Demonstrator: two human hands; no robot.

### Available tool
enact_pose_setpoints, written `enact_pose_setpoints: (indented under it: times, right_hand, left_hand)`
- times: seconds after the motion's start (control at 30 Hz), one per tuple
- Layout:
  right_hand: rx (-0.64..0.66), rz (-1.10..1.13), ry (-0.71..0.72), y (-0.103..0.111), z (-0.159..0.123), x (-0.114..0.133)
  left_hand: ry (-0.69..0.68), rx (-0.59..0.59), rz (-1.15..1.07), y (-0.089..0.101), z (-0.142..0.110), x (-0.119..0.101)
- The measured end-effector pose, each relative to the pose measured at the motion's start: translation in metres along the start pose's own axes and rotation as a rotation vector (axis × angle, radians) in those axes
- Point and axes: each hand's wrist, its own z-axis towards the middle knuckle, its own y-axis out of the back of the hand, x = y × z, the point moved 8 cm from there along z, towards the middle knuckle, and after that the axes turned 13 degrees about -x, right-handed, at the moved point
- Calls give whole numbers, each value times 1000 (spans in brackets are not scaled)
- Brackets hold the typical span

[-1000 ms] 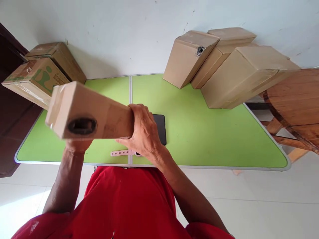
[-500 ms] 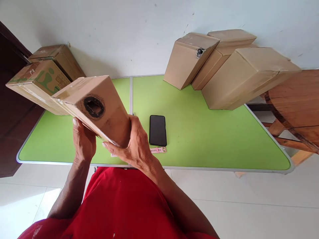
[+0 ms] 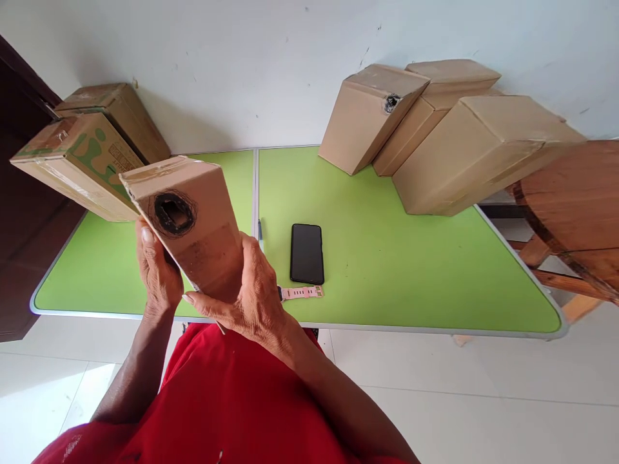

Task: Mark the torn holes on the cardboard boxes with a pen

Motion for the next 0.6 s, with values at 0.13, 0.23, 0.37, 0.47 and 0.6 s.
enact_pose_setpoints:
  times: [0.13,0.23,0.37,0.47,0.6]
  right_hand:
    - [-84,-65,22,-1,-5,-5]
    - [-65,-94,-4,-3,-8,-11]
    - [-57,-71,-13,-2,-8,-12]
    - [-34,-21,-60,1,-4,-14]
    - [78,166,-127,3,2,-16]
  left_hand:
    - [-99,95,-107,-9,-2,-8]
    - [-146,196,-137,-14,-5,-7]
    - [-178,277,-98,-16,-7,-5]
    - [-118,286,-88,-16,-8,0]
    - [-57,224,-66,-11,-9,9]
